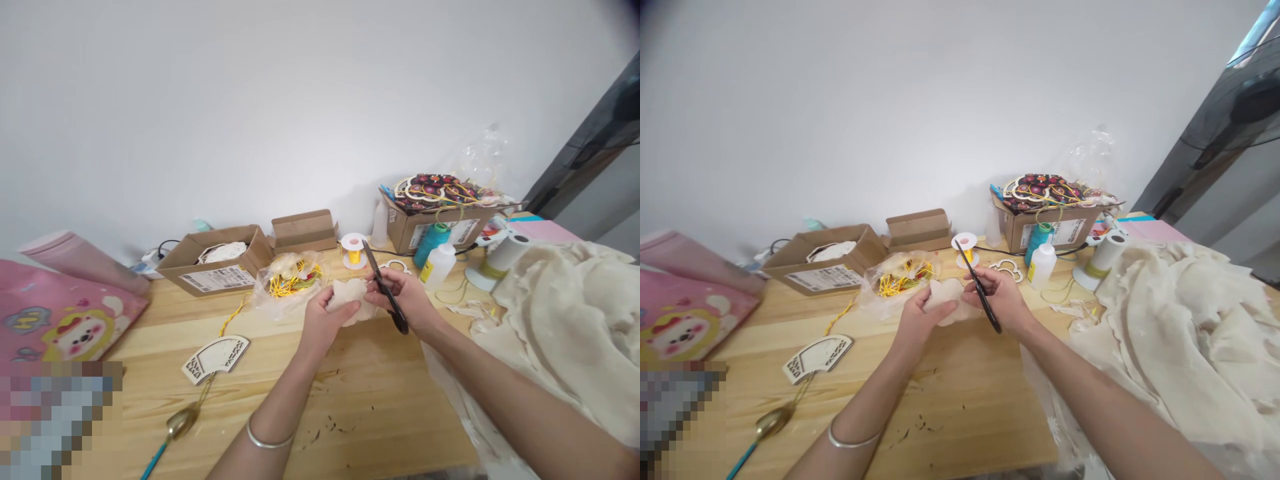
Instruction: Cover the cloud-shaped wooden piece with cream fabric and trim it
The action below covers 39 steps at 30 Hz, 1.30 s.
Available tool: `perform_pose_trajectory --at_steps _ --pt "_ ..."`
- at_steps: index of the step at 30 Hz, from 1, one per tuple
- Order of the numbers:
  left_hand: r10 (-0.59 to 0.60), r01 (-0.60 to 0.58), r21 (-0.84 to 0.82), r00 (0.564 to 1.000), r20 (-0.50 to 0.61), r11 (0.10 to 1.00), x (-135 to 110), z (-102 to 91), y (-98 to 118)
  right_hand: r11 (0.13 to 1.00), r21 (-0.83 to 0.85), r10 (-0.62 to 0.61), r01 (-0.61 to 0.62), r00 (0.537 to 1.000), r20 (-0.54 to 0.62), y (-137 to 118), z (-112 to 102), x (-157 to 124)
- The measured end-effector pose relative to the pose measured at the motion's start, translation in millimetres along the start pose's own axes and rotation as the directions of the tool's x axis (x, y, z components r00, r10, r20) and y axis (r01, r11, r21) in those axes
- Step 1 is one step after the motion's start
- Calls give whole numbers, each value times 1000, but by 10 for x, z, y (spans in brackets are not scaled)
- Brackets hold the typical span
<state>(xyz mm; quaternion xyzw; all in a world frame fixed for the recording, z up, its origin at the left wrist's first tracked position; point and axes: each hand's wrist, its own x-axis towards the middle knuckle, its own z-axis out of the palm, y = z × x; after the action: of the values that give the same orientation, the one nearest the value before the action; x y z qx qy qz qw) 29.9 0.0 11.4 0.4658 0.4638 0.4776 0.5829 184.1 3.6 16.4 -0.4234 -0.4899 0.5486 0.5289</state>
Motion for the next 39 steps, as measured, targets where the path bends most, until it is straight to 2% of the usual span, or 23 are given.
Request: perform_pose_trajectory --at_steps 8,13,16,23,29,32,34,36,39 --pt "5 -25 -164 993 -118 986 5 -28 32 1000 -6 27 -27 999 35 9 91 -50" --pt "45 -63 -162 993 -112 985 -9 -20 52 996 -78 -46 47 999 10 -6 30 -22" --pt "32 -47 -176 996 -89 983 -17 -15 47 985 -130 -109 112 994 30 -29 -32 1" --pt "37 -44 -120 998 -57 992 -22 -27 12 964 -151 -201 218 972 120 -110 -65 -41" --pt "99 -100 57 995 22 993 -47 -23 38 935 -236 -255 263 965 62 -19 -56 -21" --pt "168 -189 176 977 128 966 -69 -3 50 951 -199 -218 238 969 118 0 -51 -14" --pt "160 -196 210 971 176 958 -70 8 41 967 -168 -167 191 975 147 -8 -46 -15" --pt "109 -134 183 984 142 974 -54 15 22 981 -137 -120 138 983 137 -18 -40 -15" --pt "53 -53 -10 999 2 999 -20 33 -7 994 -74 -86 85 996 -8 -12 -21 -11"
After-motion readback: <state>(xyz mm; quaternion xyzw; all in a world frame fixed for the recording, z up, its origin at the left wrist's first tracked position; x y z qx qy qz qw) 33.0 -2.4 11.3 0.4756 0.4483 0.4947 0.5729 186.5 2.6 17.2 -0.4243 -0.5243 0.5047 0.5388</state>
